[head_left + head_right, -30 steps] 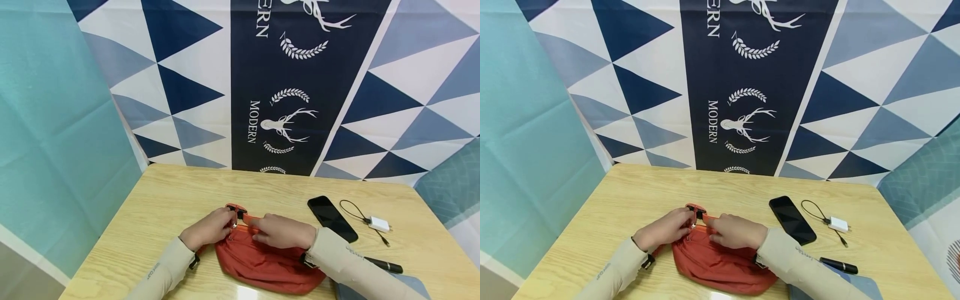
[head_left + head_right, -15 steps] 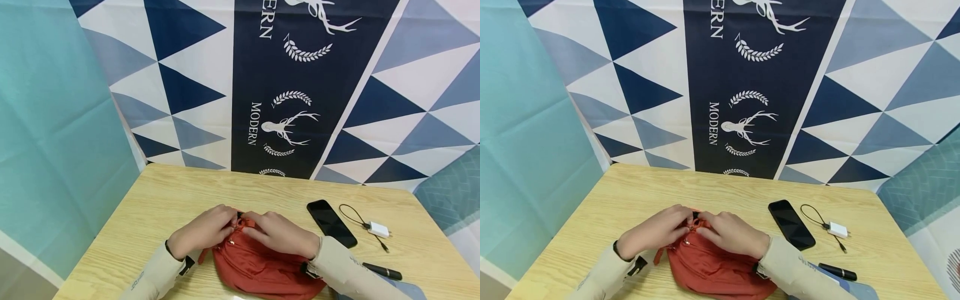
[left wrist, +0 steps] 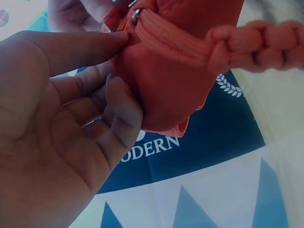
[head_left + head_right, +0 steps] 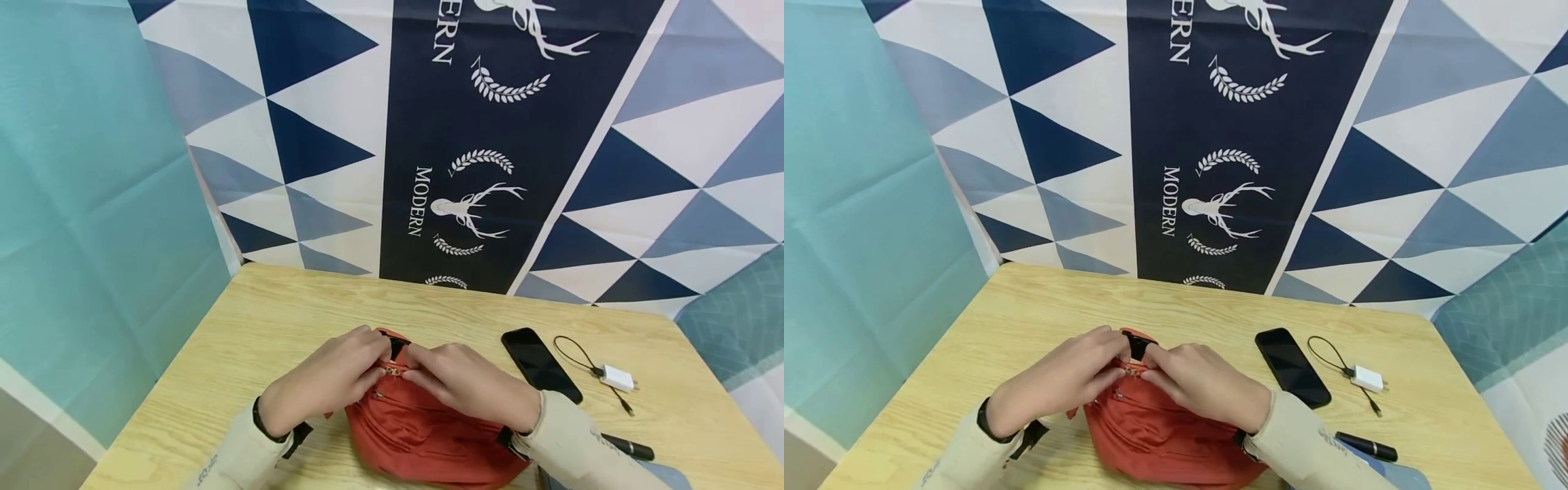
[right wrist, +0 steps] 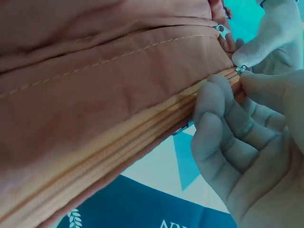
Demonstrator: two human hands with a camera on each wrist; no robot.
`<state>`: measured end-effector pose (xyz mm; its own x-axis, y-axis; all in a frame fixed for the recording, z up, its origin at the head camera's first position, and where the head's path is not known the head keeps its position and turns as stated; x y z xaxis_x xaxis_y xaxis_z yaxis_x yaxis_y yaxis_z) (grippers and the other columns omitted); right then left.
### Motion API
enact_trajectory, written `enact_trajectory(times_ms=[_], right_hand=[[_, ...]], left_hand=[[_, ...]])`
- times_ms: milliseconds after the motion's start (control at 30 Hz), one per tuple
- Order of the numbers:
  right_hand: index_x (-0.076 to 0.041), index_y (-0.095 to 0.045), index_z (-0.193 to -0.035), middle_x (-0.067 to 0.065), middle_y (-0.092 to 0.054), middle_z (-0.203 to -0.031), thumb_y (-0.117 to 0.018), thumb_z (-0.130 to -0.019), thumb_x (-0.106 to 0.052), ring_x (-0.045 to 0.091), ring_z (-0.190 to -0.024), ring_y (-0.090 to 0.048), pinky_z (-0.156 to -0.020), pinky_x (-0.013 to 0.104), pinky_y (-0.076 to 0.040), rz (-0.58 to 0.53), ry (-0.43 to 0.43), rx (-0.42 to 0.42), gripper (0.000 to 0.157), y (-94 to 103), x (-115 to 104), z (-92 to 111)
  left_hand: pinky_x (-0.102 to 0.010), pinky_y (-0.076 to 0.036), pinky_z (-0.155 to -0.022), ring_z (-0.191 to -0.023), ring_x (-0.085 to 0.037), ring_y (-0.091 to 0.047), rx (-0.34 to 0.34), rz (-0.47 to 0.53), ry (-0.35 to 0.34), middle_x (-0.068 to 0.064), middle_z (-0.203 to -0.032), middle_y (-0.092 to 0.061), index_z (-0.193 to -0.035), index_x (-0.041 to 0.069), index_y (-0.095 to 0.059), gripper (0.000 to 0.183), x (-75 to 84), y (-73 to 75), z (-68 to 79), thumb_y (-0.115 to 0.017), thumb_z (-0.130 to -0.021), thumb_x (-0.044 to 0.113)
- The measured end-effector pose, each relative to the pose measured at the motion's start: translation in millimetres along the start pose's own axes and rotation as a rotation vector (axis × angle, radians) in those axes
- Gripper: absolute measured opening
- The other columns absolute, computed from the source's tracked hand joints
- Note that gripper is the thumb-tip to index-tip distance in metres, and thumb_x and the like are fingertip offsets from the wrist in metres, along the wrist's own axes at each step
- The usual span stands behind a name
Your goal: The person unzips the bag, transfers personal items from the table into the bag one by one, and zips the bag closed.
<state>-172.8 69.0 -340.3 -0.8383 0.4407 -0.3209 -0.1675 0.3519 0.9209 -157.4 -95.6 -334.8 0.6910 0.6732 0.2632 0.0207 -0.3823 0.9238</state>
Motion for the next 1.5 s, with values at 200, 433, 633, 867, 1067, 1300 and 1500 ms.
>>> enact_trajectory(times_ms=[200, 433, 633, 867, 1067, 1300, 1500], right_hand=[[-0.023, -0.049, -0.089, -0.016, -0.033, -0.063, -0.058, -0.102, -0.025, -0.003, -0.052, -0.034, -0.051, 0.013, -0.03, 0.001, -0.001, 0.01, 0.015, 1.2, 0, 10], [-0.024, -0.049, -0.088, -0.016, -0.034, -0.065, -0.055, -0.103, -0.026, -0.003, -0.055, -0.035, -0.053, 0.011, -0.03, -0.033, 0.004, 0.024, 0.017, 0.3, 0, 19], [-0.024, -0.049, -0.088, -0.018, -0.038, -0.065, -0.056, -0.103, -0.022, -0.002, -0.056, -0.039, -0.054, 0.012, -0.033, -0.012, -0.026, 0.028, 0.017, 0.2, 0, 29], [-0.025, -0.05, -0.087, -0.019, -0.04, -0.067, -0.057, -0.103, -0.023, -0.003, -0.055, -0.04, -0.053, 0.013, -0.034, 0.051, -0.053, 0.028, 0.017, 1.4, -6, 34], [-0.023, -0.05, -0.087, -0.019, -0.038, -0.066, -0.061, -0.1, -0.019, -0.002, -0.054, -0.038, -0.051, 0.017, -0.034, 0.114, -0.08, 0.036, 0.018, 2.3, -7, 40], [-0.023, -0.05, -0.085, -0.019, -0.036, -0.066, -0.064, -0.098, -0.018, -0.002, -0.053, -0.035, -0.051, 0.018, -0.033, 0.15, -0.087, 0.054, 0.02, 3.8, -9, 49], [-0.025, -0.053, -0.087, -0.021, -0.039, -0.067, -0.065, -0.097, -0.018, -0.002, -0.056, -0.038, -0.054, 0.019, -0.036, 0.164, -0.132, 0.065, 0.017, 11.1, -7, 58]], left_hand=[[-0.024, -0.042, -0.063, -0.079, -0.011, -0.048, -0.016, -0.003, -0.006, 0.009, -0.084, -0.052, -0.088, 0.018, -0.055, 0.015, 2.8, 3.3, 0.0, -0.068, -0.094, 0.014], [-0.023, -0.042, -0.062, -0.079, -0.011, -0.047, -0.041, 0.004, -0.008, 0.009, -0.082, -0.05, -0.086, 0.019, -0.054, 0.016, 7.0, 2.5, -0.1, -0.068, -0.093, 0.012], [-0.024, -0.042, -0.062, -0.077, -0.011, -0.046, -0.059, 0.006, 0.008, 0.009, -0.08, -0.049, -0.083, 0.02, -0.053, 0.016, 5.9, 4.6, 2.6, -0.064, -0.091, 0.01], [-0.023, -0.042, -0.063, -0.077, -0.011, -0.045, -0.081, 0.043, 0.021, 0.009, -0.081, -0.05, -0.086, 0.018, -0.056, 0.011, 2.7, 5.6, 4.7, -0.065, -0.089, 0.011], [-0.023, -0.042, -0.062, -0.077, -0.011, -0.046, -0.072, 0.049, 0.029, 0.009, -0.082, -0.05, -0.087, 0.019, -0.056, 0.012, 2.4, 6.0, 7.6, -0.064, -0.091, 0.012], [-0.024, -0.042, -0.062, -0.076, -0.01, -0.046, -0.065, 0.035, 0.033, 0.009, -0.082, -0.05, -0.087, 0.02, -0.056, 0.013, 2.8, 6.6, 8.9, -0.065, -0.091, 0.012], [-0.023, -0.043, -0.062, -0.077, -0.011, -0.046, -0.067, 0.045, 0.03, 0.008, -0.082, -0.051, -0.088, 0.018, -0.057, 0.011, 2.9, 9.6, 7.3, -0.065, -0.091, 0.012]])
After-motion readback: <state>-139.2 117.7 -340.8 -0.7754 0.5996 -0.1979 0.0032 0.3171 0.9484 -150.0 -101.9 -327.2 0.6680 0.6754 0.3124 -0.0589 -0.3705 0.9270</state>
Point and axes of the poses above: each hand's wrist, its own z-axis away from the middle knuckle, its own y-axis out of the back of the hand, x = y × z, the point moved 5 cm from there along -z, towards the middle knuckle
